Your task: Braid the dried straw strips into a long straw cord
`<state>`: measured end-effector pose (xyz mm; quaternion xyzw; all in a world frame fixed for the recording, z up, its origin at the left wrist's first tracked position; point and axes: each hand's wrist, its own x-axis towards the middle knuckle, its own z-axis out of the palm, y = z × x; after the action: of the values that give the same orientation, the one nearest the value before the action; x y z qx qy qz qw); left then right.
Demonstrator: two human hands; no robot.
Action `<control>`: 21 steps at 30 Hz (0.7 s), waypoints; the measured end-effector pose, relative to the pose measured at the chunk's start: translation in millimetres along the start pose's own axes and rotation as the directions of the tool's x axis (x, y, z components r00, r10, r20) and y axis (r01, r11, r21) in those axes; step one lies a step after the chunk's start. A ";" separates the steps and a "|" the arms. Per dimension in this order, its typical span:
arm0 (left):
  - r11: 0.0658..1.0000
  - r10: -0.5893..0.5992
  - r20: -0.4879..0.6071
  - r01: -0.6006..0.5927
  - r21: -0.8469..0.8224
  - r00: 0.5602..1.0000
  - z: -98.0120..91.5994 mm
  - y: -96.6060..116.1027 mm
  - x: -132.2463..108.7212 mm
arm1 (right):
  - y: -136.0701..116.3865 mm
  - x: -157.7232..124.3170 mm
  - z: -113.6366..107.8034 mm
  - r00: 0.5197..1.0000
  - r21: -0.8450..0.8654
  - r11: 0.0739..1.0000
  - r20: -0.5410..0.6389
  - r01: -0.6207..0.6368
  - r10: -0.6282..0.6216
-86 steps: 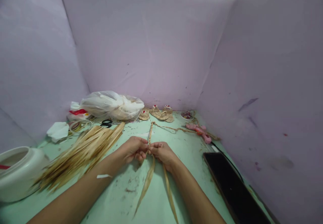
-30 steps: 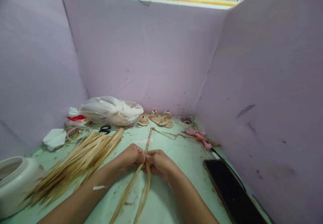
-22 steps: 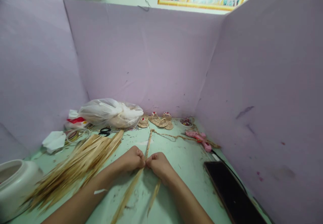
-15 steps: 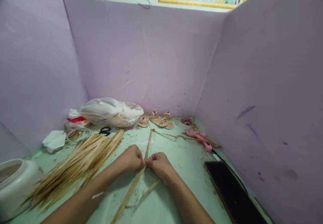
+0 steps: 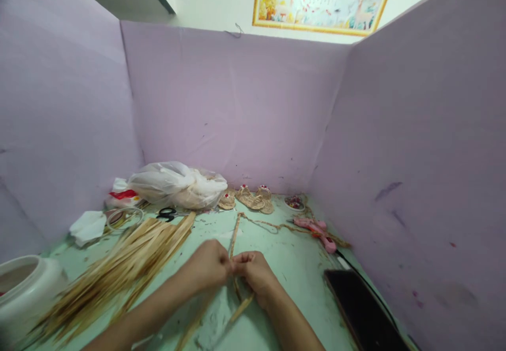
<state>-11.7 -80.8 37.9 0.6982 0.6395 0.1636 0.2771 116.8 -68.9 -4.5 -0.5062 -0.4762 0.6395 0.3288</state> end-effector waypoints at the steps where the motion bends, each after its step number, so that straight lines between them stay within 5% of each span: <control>1: 0.997 -0.023 -0.081 0.017 -0.071 0.996 -5.1 -2.6 5.2 | -0.5 -0.4 -1.0 1.000 0.010 1.000 0.030 0.002 -0.003; 3: 0.948 -0.162 -0.068 0.136 -0.289 0.984 -10.0 -6.4 12.8 | -1.3 -1.1 -3.2 0.997 0.021 1.000 0.077 0.001 -0.002; 6: 0.775 -0.181 0.314 0.331 -0.539 0.932 -3.3 -8.7 15.4 | -1.5 -1.1 -6.3 0.993 0.008 1.000 0.118 0.003 -0.004; 8: 0.736 -0.109 0.447 0.374 -0.564 0.888 4.9 -9.4 14.3 | -0.7 0.1 -7.2 0.990 -0.047 0.999 0.139 0.009 -0.002; 13: 0.909 -0.218 0.298 0.304 -0.286 0.929 19.1 -13.1 17.9 | 1.4 3.2 -4.3 0.992 -0.372 0.920 0.016 0.125 -0.128; 17: 0.985 -0.151 0.014 0.151 -0.080 0.989 29.4 -20.4 25.9 | -6.3 -5.5 1.5 0.947 -0.748 0.645 -0.072 0.156 -0.313; 21: 0.976 -0.134 0.029 0.137 -0.170 0.991 38.2 -22.8 27.3 | -20.1 -23.0 10.1 0.942 -0.914 0.403 -0.167 -0.039 -0.289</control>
<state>-4.2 -60.0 -9.5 0.6281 0.6667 0.1927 0.3520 112.0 -85.8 22.5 -0.6556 -0.7269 0.1673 0.1178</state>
